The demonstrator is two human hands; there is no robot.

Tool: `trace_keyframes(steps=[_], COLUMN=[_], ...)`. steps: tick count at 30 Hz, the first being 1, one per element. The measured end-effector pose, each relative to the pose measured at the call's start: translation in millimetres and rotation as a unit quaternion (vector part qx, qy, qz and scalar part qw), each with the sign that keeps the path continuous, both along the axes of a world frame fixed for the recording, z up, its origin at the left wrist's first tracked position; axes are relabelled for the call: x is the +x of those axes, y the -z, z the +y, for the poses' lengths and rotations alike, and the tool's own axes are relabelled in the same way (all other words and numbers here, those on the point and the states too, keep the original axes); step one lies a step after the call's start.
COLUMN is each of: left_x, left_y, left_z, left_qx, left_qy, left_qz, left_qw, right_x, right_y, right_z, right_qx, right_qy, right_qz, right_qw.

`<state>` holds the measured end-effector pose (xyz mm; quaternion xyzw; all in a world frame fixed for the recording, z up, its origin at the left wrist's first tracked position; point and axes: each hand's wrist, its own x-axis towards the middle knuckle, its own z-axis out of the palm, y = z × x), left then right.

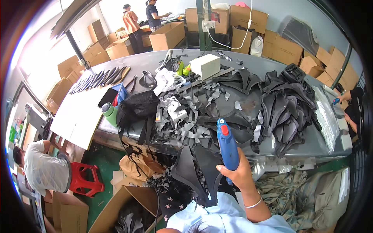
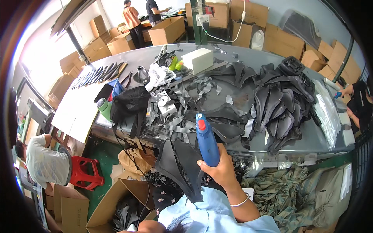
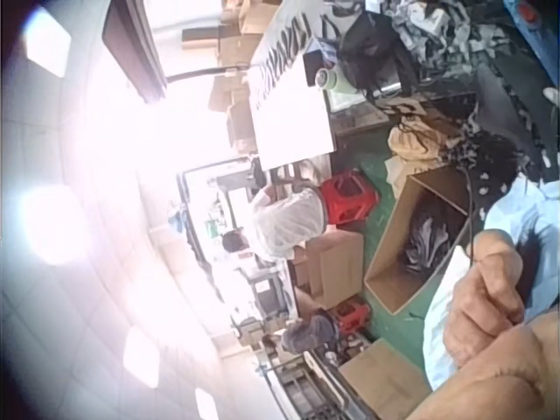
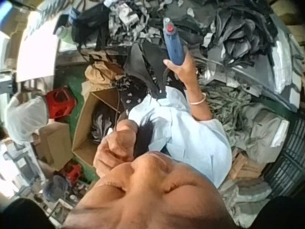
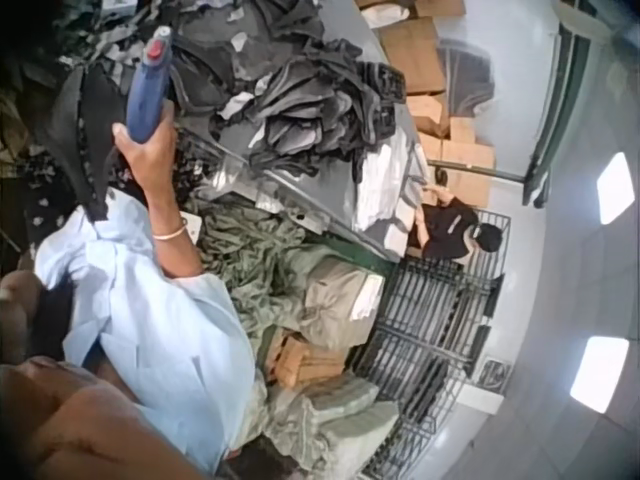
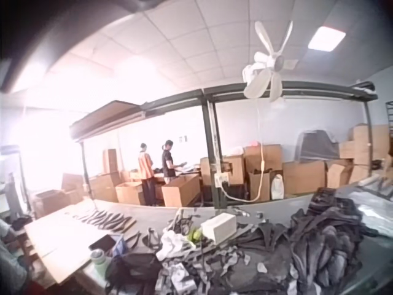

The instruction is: The person uses a blue electric rotary cutter to trim the edges of black fabric pieces. They pick up individual pieces from a pile on a table, cut along the edges, and place the finished pieces into a cardboard box. The process is repeated for multiple items in a workshop setting.

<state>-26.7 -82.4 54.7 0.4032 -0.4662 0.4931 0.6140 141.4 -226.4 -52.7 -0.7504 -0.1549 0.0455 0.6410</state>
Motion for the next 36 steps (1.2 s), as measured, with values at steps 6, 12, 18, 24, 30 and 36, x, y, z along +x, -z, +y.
trace_keyframes(steps=[6, 12, 18, 24, 30, 36], left_x=[7.4, 0.9, 9.7, 7.2, 10.6, -7.5], left_y=[-10.5, 3.0, -17.4, -10.2, -13.3, 1.7], left_z=[-18.4, -3.7, -26.0, -17.6, -21.5, -7.0], left_qx=[-0.138, -0.032, -0.167, -0.082, -0.123, -0.007], left_qy=[-0.001, -0.058, -0.030, 0.002, -0.008, -0.062], left_qz=[-0.074, -0.089, -0.129, -0.087, -0.124, -0.044], left_qw=[0.988, 0.994, 0.977, 0.993, 0.985, 0.997], right_x=[-2.1, -3.4, -6.6, -6.4, -9.2, -9.2], right_y=[4.1, 4.8, 0.5, 0.0, 0.4, -7.8], right_z=[3.2, 2.2, 1.0, -0.3, 0.6, 0.4], right_qx=[0.013, 0.003, -0.004, 0.002, -0.006, 0.021], right_qy=[-0.012, -0.008, -0.015, -0.025, -0.025, -0.036], right_qz=[-0.003, -0.027, -0.013, 0.015, -0.043, 0.024], right_qw=[1.000, 1.000, 1.000, 1.000, 0.999, 0.999])
